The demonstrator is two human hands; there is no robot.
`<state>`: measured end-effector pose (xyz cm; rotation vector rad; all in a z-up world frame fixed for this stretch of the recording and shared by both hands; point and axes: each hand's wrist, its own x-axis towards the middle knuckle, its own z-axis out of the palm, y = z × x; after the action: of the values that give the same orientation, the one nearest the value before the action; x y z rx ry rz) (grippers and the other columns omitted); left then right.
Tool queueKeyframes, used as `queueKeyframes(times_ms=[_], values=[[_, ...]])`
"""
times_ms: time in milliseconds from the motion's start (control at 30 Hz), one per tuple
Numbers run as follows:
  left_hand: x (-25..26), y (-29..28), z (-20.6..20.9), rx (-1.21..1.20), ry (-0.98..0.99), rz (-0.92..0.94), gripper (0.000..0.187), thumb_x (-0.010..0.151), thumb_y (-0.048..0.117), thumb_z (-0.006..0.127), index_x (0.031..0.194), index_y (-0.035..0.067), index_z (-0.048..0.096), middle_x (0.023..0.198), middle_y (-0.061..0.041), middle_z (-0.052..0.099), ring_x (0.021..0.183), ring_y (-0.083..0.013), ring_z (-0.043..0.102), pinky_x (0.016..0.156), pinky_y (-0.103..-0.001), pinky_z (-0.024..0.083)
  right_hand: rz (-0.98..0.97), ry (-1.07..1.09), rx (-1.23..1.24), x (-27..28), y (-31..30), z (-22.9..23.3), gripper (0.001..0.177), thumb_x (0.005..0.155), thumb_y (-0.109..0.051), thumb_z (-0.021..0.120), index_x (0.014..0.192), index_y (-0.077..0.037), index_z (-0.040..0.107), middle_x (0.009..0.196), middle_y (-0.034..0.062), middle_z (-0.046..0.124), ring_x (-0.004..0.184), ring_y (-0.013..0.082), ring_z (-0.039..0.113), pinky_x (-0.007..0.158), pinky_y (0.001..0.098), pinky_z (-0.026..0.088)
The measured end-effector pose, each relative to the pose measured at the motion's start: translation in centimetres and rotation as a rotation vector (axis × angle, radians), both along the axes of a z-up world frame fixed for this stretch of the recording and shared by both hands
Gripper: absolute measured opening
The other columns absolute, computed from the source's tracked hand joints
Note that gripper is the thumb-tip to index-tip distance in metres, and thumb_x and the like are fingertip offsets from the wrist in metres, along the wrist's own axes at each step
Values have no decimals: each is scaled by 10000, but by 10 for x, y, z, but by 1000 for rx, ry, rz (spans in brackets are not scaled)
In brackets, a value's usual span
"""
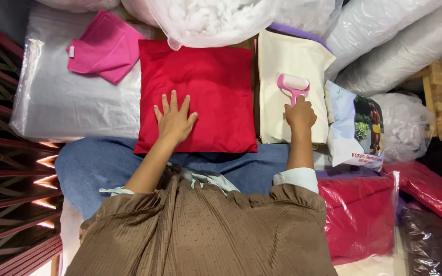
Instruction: Stuffing a red pillowcase with fiberfill, lint rolling the exterior, and packaging it in a plastic bag.
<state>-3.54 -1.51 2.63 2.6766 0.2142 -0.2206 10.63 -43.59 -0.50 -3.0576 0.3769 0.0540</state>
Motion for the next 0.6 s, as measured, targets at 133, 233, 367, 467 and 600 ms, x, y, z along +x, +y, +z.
queueKeyframes(times_ms=[133,233,367,467,600], values=[[15,-13,6,7,5,-40,654,1035,546,445,1613,259,345,1708,-186,149,1569,-442,61,1193,-720,46,-18,73,5,12,12,8,697,917,-488,691,1469,-120,477,1209,233,602,1053,476,678,848,626,512],[28,-30,4,7,-21,-67,652,1031,509,482,1609,233,363,1696,-209,179,1562,-459,80,1191,-723,62,-16,114,12,1,45,38,703,953,-419,679,1526,-103,421,1285,265,567,1121,497,647,916,621,498],[55,-88,9,32,-130,-213,650,998,473,577,1576,212,430,1680,-211,233,1547,-475,136,1189,-721,113,-40,184,25,1,62,56,692,981,-363,668,1541,-89,368,1348,286,523,1168,522,621,969,610,491],[75,-156,23,0,-213,-399,645,993,484,579,1571,239,433,1685,-178,239,1555,-450,150,1205,-705,116,-12,201,32,2,60,67,674,998,-330,653,1544,-71,353,1377,295,505,1179,526,619,996,606,487],[107,-243,21,-44,-228,-548,588,1017,405,545,1573,256,424,1686,-133,255,1566,-419,133,1216,-708,92,-43,209,36,-5,31,66,710,998,-334,656,1569,-61,334,1423,283,478,1173,511,629,985,615,498]])
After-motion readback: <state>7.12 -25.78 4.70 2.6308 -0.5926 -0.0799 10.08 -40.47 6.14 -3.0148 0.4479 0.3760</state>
